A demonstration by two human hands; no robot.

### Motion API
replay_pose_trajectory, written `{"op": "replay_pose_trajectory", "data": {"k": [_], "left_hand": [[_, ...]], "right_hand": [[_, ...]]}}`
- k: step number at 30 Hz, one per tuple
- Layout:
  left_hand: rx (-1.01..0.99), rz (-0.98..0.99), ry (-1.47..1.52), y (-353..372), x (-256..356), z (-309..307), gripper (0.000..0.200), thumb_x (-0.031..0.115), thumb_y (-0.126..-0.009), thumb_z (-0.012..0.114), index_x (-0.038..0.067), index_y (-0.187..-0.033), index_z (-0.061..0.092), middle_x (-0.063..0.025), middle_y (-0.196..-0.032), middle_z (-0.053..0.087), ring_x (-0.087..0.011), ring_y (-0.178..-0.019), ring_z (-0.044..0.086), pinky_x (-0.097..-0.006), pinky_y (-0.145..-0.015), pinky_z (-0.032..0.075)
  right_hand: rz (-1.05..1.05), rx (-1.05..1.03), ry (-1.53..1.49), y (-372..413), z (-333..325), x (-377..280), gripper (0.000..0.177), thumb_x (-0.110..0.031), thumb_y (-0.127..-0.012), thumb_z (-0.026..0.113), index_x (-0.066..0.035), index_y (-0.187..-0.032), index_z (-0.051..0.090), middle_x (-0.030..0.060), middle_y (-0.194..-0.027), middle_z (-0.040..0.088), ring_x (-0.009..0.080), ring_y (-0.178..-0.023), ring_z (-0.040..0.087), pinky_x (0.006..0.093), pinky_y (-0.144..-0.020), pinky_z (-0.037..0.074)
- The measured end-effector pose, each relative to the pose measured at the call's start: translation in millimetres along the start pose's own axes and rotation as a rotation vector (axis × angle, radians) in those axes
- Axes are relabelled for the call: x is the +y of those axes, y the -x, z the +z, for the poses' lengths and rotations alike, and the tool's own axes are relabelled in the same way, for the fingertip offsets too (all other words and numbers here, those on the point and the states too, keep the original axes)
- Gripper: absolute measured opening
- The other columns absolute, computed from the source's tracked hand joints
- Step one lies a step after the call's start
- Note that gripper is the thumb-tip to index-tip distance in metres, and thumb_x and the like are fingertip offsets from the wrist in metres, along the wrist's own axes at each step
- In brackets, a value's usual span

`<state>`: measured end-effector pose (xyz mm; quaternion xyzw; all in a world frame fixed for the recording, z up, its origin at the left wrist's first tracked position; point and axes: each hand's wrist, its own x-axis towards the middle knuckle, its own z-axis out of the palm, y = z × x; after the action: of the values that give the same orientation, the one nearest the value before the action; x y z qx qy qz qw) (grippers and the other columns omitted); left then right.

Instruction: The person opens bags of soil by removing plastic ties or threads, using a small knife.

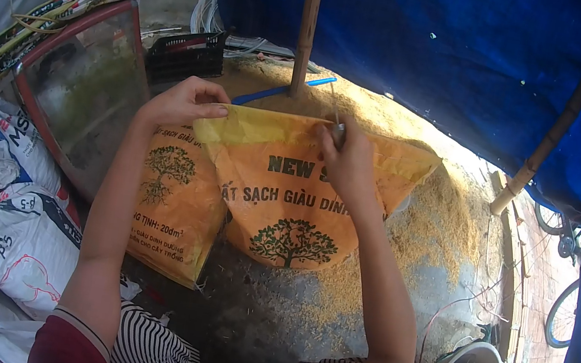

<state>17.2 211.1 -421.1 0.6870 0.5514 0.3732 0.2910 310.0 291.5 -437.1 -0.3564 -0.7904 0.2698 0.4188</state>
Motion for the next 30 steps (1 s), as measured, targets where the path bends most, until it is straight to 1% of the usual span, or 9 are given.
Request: {"op": "replay_pose_trajectory", "data": {"k": [2,4,8,10,15,21,26,28,30], "left_hand": [[0.020,0.020,0.045,1,-1,5,0.022,0.018,-0.085,0.064,-0.002,-0.095,0.065,-0.0072,-0.082,0.066,-0.0131,-0.075,0.059,-0.0303,-0.069,0.047],[0.259,0.255,-0.229,-1,4,14,0.018,0.013,-0.083,0.064,-0.004,-0.091,0.063,-0.0099,-0.080,0.063,-0.0171,-0.075,0.059,-0.0314,-0.068,0.046],[0.328,0.375,-0.355,-4,16,21,0.018,0.009,-0.079,0.064,-0.005,-0.090,0.062,-0.0134,-0.080,0.060,-0.0236,-0.076,0.060,-0.0326,-0.069,0.046],[0.368,0.411,-0.375,-5,12,23,0.016,0.007,-0.078,0.063,-0.005,-0.089,0.062,-0.0146,-0.081,0.059,-0.0280,-0.075,0.060,-0.0338,-0.069,0.046],[0.379,0.401,-0.364,-4,14,27,0.015,0.006,-0.078,0.063,-0.005,-0.088,0.062,-0.0113,-0.082,0.059,-0.0226,-0.076,0.059,-0.0322,-0.071,0.046],[0.309,0.354,-0.296,7,23,28,0.017,0.005,-0.075,0.066,-0.004,-0.089,0.063,-0.0081,-0.081,0.058,-0.0184,-0.077,0.058,-0.0310,-0.071,0.046],[0.267,0.232,-0.350,16,0,13,0.021,0.005,-0.077,0.067,0.000,-0.096,0.061,-0.0032,-0.085,0.058,-0.0126,-0.079,0.058,-0.0278,-0.071,0.047],[0.110,-0.036,0.107,15,-18,9,0.022,0.003,-0.081,0.065,0.002,-0.101,0.057,-0.0022,-0.091,0.059,-0.0086,-0.083,0.056,-0.0250,-0.071,0.047],[0.129,0.017,0.139,12,-31,12,0.020,0.002,-0.082,0.064,0.003,-0.100,0.056,-0.0022,-0.092,0.059,-0.0073,-0.083,0.056,-0.0242,-0.070,0.047]], "right_hand": [[0.007,-0.005,0.008,-5,-2,2,0.020,-0.016,-0.087,0.061,0.002,-0.091,0.055,0.0138,-0.065,0.060,0.0218,-0.058,0.063,0.0330,-0.053,0.046],[-0.029,0.066,0.048,-9,-4,4,0.019,-0.015,-0.088,0.061,0.002,-0.087,0.055,0.0139,-0.065,0.061,0.0209,-0.056,0.063,0.0330,-0.052,0.047],[-0.036,0.129,0.125,-14,-10,6,0.018,-0.014,-0.087,0.062,0.001,-0.086,0.054,0.0135,-0.064,0.061,0.0204,-0.057,0.064,0.0329,-0.053,0.047],[0.002,0.153,0.144,-16,-5,8,0.016,-0.013,-0.086,0.062,0.001,-0.092,0.056,0.0133,-0.065,0.062,0.0210,-0.058,0.064,0.0331,-0.054,0.048],[-0.098,0.055,-0.022,-9,29,-16,0.027,-0.012,-0.085,0.063,0.000,-0.108,0.057,0.0149,-0.069,0.065,0.0246,-0.060,0.065,0.0333,-0.056,0.048],[-0.086,0.026,-0.034,-18,60,-23,0.014,-0.011,-0.082,0.065,-0.002,-0.091,0.059,0.0129,-0.067,0.064,0.0266,-0.061,0.064,0.0341,-0.057,0.047],[-0.126,0.070,-0.074,-20,64,-22,0.012,-0.011,-0.082,0.064,-0.003,-0.088,0.058,0.0102,-0.065,0.064,0.0251,-0.059,0.063,0.0349,-0.055,0.047],[-0.137,0.071,-0.103,-21,65,-24,0.011,-0.011,-0.082,0.064,-0.003,-0.088,0.058,0.0097,-0.064,0.063,0.0246,-0.058,0.063,0.0350,-0.054,0.047],[-0.102,0.048,-0.095,-19,65,-27,0.010,-0.010,-0.083,0.063,-0.003,-0.087,0.058,0.0091,-0.063,0.063,0.0238,-0.054,0.062,0.0345,-0.052,0.046]]}}
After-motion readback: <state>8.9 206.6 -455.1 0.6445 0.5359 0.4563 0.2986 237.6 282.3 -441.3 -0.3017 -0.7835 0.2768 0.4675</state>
